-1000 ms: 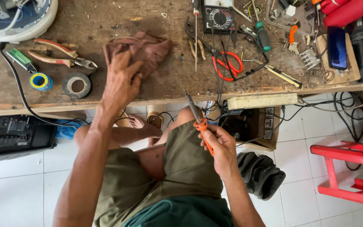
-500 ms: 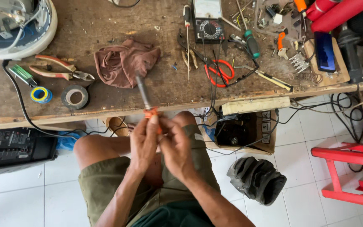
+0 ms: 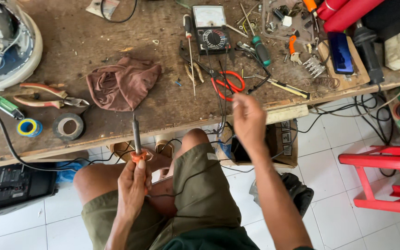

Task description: The person handles a rice cooker, connecting its power cord and pressing buttons on the control panel. They then pick up a soldering iron, wipe the tip with a cloth, and touch the tip with a finger. Finally, they handle a disassembled appliance base with exposed wiring.

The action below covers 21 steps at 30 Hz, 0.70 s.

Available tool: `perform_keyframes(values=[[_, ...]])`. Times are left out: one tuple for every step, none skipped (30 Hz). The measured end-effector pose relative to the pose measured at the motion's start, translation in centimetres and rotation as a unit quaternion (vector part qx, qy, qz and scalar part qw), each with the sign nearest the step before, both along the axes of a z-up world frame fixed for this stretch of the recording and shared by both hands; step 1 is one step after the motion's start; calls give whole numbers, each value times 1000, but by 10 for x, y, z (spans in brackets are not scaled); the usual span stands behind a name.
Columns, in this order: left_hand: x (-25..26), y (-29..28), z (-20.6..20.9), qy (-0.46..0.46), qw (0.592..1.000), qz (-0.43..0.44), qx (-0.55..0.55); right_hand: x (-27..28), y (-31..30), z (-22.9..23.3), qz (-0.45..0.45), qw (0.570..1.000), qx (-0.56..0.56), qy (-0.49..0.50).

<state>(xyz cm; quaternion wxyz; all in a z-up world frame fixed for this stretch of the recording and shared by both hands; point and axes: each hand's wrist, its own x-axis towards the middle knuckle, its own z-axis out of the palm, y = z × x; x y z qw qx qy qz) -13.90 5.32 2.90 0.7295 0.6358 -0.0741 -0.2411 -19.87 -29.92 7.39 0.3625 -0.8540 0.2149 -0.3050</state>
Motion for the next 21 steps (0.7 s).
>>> perform_keyframes(values=[[-3,2,-7,7,1000,0,24,3,-18,1,-33,999,-23,6],[-6,4,-13,15,999,2,48,7,-36,1,-64,997,-46,13],[-6,3,-16,15,999,1,48,17,-54,1,-65,997,-46,13],[-7,2,-19,30,998,2,51,27,-72,1,-66,995,-65,35],[-7,2,-22,45,998,3,54,36,-90,1,-66,993,-83,57],[-9,1,-24,44,998,2,54,51,-100,-1,-67,993,-83,56],[-10,0,-27,39,997,5,62,67,-109,-3,-57,991,-89,88],[-10,0,-30,35,997,8,70,84,-118,-5,-46,987,-94,119],[-10,-2,-31,33,997,7,70,98,-121,-5,-47,988,-93,118],[-10,-3,-31,35,996,10,86,113,-124,-7,-68,978,-99,169],[-10,-3,-32,36,994,12,102,128,-126,-9,-89,966,-105,219],[-10,-6,-35,36,994,17,104,136,-132,-11,-84,967,-105,219],[-9,-7,-39,29,992,19,118,144,-138,-14,-79,957,-196,201],[-12,-3,-42,25,990,28,137,156,-137,-20,-65,940,-283,181],[-11,-5,-42,29,989,39,142,157,-144,-19,-52,942,-280,180],[-13,-3,-41,7,985,35,167,161,-148,-20,-46,935,-300,183],[-14,0,-41,-14,981,29,194,165,-151,-21,-40,929,-320,185],[-14,1,-42,-11,979,42,198,167,-152,-16,-27,930,-318,181],[-15,2,-43,-18,981,29,192,170,-155,-12,-48,928,-269,254],[-17,4,-43,-23,982,11,186,166,-157,-8,-71,916,-218,330],[-21,7,-42,-18,981,20,191,166,-157,-8,-60,916,-218,332]])
